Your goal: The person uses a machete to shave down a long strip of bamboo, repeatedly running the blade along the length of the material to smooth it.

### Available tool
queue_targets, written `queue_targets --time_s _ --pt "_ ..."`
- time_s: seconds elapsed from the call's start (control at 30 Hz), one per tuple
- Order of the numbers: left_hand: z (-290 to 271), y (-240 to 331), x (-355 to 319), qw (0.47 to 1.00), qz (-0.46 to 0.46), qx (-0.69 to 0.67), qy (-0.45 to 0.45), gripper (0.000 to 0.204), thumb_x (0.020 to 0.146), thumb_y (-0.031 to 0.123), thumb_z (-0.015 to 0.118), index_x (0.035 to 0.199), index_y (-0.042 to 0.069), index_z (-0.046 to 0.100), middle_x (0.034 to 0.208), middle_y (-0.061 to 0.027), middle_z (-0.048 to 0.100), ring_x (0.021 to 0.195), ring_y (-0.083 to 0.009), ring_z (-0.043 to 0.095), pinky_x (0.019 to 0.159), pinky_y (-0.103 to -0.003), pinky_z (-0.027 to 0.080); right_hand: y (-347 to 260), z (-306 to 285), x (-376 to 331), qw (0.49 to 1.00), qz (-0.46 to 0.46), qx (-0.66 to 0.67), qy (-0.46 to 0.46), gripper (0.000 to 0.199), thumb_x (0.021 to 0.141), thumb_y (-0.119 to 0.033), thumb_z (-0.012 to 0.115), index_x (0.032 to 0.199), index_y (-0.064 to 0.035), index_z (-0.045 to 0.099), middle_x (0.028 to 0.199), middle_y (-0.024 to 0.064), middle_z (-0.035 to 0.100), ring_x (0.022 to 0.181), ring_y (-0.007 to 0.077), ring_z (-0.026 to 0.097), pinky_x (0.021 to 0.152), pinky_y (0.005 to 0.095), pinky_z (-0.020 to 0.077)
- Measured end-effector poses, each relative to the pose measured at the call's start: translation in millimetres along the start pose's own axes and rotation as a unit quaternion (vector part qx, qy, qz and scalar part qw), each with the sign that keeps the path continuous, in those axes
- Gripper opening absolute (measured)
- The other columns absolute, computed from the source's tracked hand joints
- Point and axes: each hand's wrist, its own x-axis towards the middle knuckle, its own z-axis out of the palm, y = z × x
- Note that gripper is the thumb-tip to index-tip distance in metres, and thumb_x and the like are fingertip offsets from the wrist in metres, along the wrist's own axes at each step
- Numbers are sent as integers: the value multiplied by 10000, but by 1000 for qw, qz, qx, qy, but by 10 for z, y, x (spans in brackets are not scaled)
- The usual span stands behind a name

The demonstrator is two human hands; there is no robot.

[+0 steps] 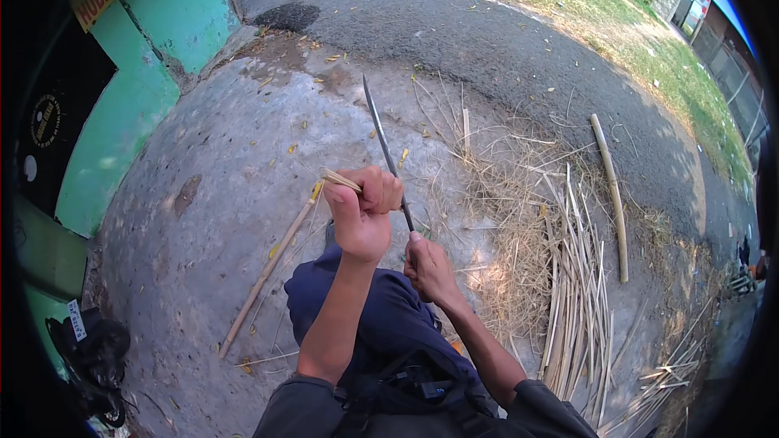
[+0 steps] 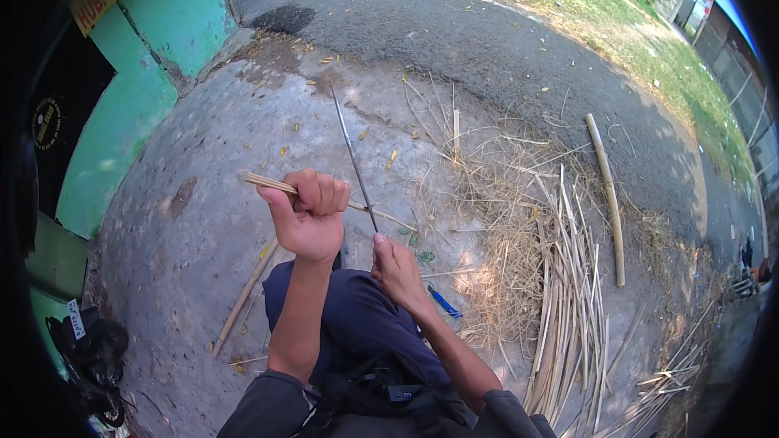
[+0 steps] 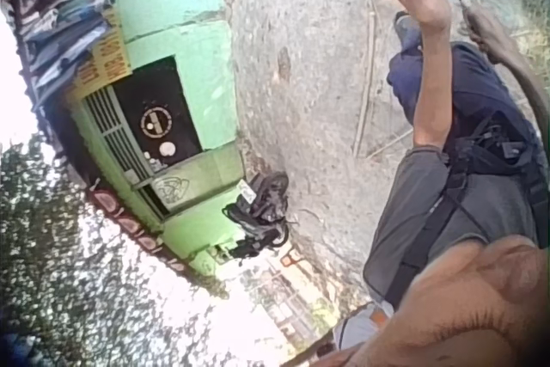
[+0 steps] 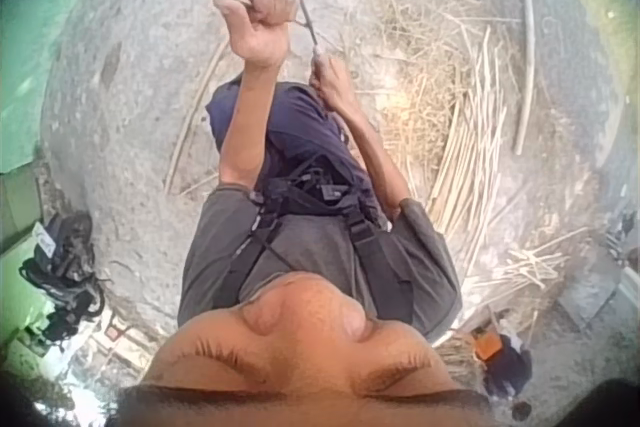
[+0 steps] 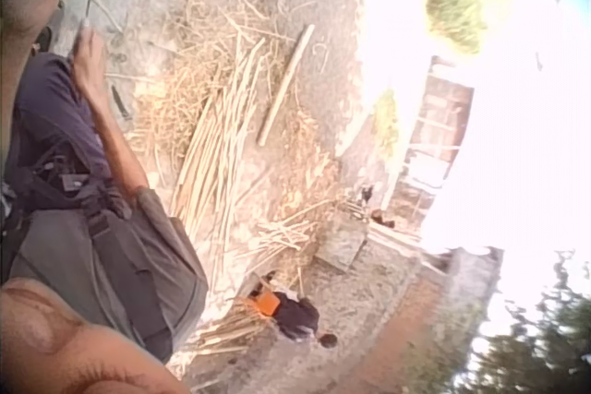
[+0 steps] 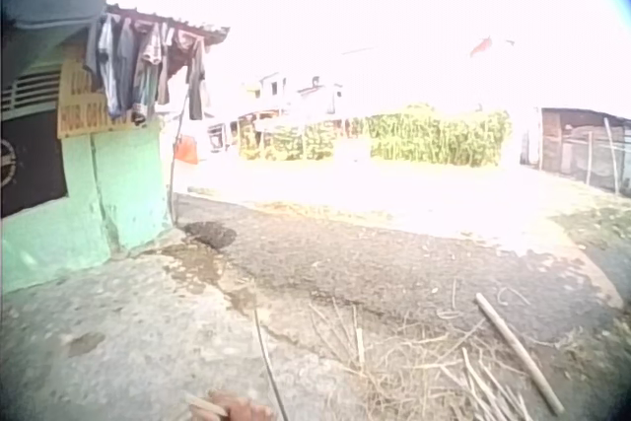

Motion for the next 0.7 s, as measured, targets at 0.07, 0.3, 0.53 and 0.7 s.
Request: queue_targets --time_s 0.07,0.3,0.53,0.7 --pt "-25 36 5 999 -17 3 38 696 1035 712 303 654 131 252 557 42 162 482 -108 103 488 -332 119 -120 61 -38 1000 4 -17 2 550 1093 -498 393 752 -73 468 573 9 468 458 88 405 424 282 311" --pt "-8 123 36 1000 -16 -12 23 684 1042 702 299 660 136 252 559 46 161 482 -105 103 487 -333 117 -81 81 -48 998 -24 -49 14 544 1091 -466 436 755 -41 479 617 22 482 518 113 455 494 308 377" --pt "-80 77 44 999 -33 -5 38 674 1053 684 286 660 139 244 555 50 165 482 -98 105 481 -331 114 -35 31 -35 997 78 -14 8 557 1086 -483 421 755 -40 481 589 29 472 493 118 441 481 310 359" --pt "-23 92 98 999 -20 -5 31 675 1057 680 286 653 140 247 550 53 158 484 -95 96 481 -330 104 138 -55 30 998 19 -56 14 581 1080 -481 439 735 -16 486 596 51 480 543 141 496 545 337 414"
